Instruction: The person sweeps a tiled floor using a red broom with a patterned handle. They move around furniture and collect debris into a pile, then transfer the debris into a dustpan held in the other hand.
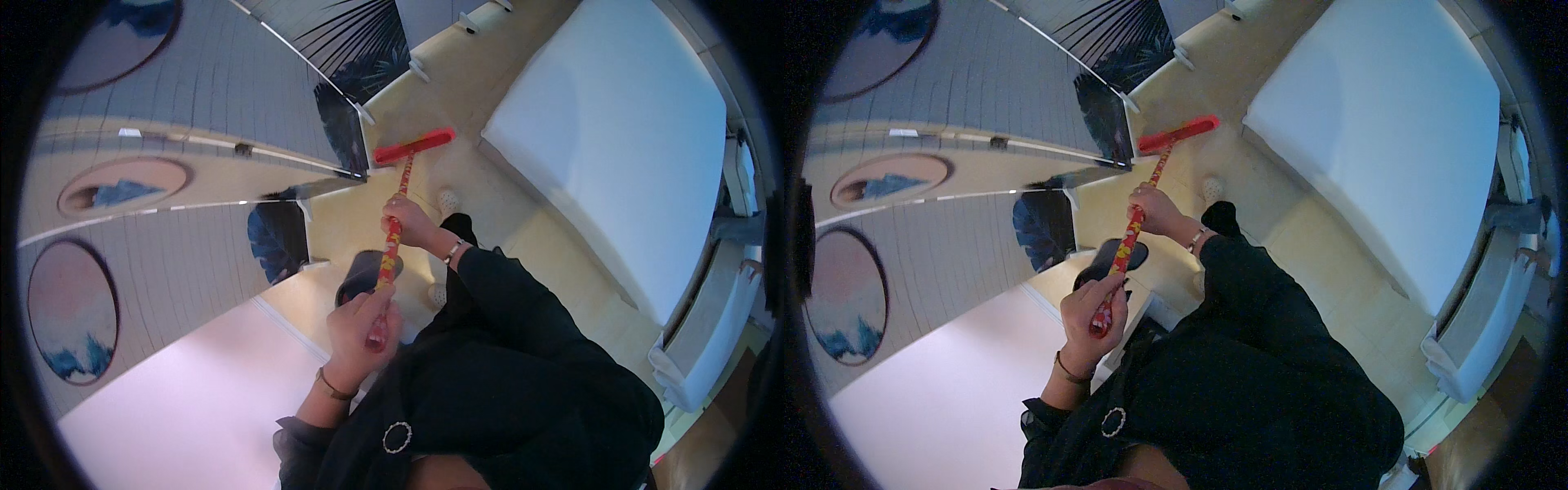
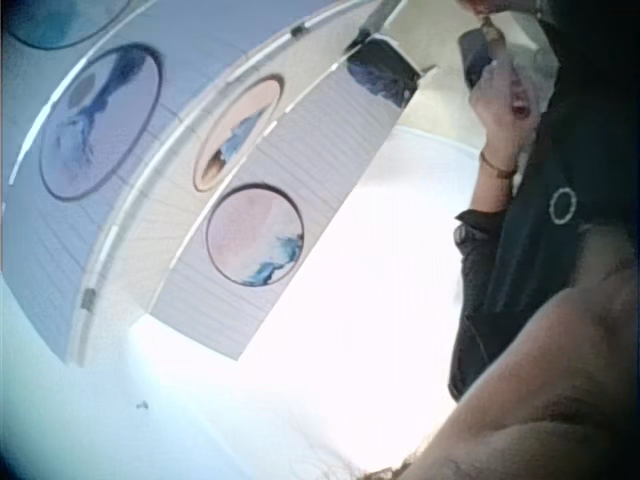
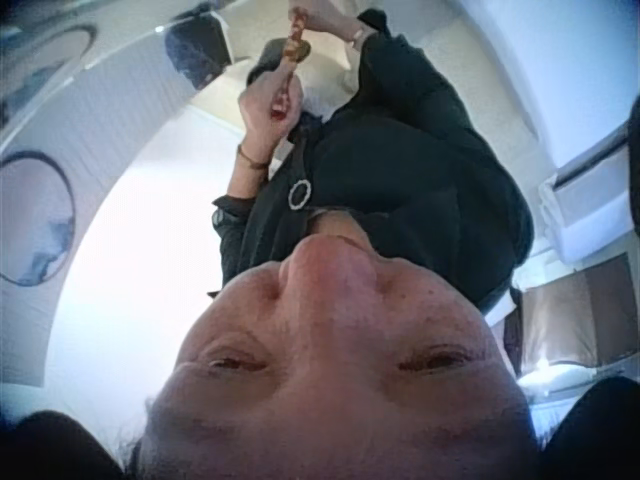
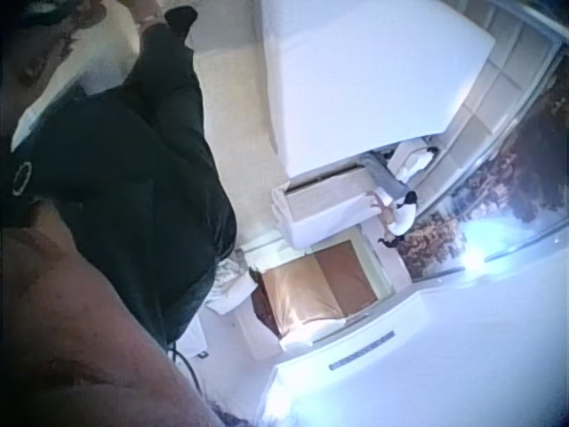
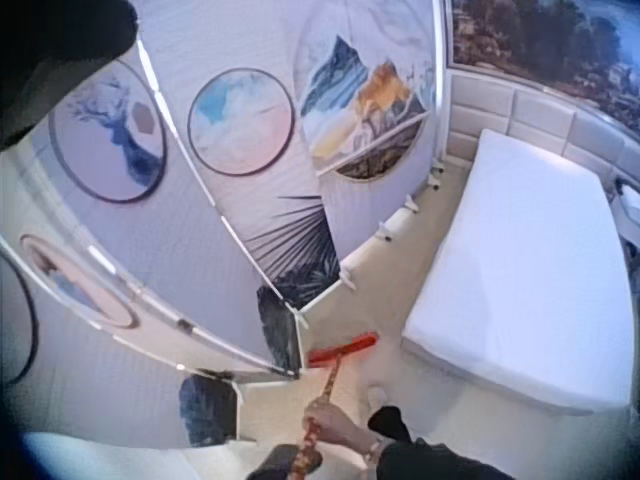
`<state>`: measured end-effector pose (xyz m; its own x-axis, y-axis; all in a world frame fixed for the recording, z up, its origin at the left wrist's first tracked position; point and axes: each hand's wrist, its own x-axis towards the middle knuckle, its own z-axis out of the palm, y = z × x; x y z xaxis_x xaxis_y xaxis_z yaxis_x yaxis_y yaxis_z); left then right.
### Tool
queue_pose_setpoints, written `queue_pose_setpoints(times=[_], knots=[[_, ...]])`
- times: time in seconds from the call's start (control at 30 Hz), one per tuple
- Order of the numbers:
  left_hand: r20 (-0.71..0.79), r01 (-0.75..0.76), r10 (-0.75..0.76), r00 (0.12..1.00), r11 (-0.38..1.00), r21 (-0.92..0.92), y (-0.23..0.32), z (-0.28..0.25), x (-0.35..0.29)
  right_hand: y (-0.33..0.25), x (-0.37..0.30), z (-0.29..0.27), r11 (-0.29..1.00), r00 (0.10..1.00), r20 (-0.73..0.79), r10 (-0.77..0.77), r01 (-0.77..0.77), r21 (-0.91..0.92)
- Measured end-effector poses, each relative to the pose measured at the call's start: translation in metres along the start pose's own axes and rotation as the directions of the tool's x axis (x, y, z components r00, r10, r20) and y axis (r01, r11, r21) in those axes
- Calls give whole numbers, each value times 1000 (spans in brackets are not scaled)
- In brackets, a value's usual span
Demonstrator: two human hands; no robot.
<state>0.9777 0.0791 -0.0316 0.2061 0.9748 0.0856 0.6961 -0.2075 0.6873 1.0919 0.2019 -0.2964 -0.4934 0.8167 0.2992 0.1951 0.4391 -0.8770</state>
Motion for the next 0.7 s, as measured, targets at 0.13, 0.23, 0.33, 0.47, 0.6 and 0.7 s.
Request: queue_pose_setpoints(times=[0.13, 0.23, 0.33, 0.47, 0.6, 0.7], knots=[[75, 197, -201, 977, 978, 61, -36, 28, 72, 78, 66, -17, 996, 928, 373, 23, 10, -85], [137, 153, -160, 978, 986, 63, -42, 25, 120, 96, 87, -44, 993, 872, 485, 63, -6, -119], [100, 174, -169, 981, 983, -53, -41, 4, 176, 97, 117, -89, 984, 873, 472, 124, -49, -169], [44, 160, -155, 987, 973, -167, -40, -27, 244, 98, 154, -124, 969, 923, 338, 184, -111, -222], [141, 36, -31, 990, 999, -32, -45, -32, 297, 129, 199, -133, 984, 989, 98, 111, -95, -152], [196, -91, 73, 978, 993, 81, -64, -2, 335, 170, 229, -141, 999, 998, -60, 27, -28, -17]])
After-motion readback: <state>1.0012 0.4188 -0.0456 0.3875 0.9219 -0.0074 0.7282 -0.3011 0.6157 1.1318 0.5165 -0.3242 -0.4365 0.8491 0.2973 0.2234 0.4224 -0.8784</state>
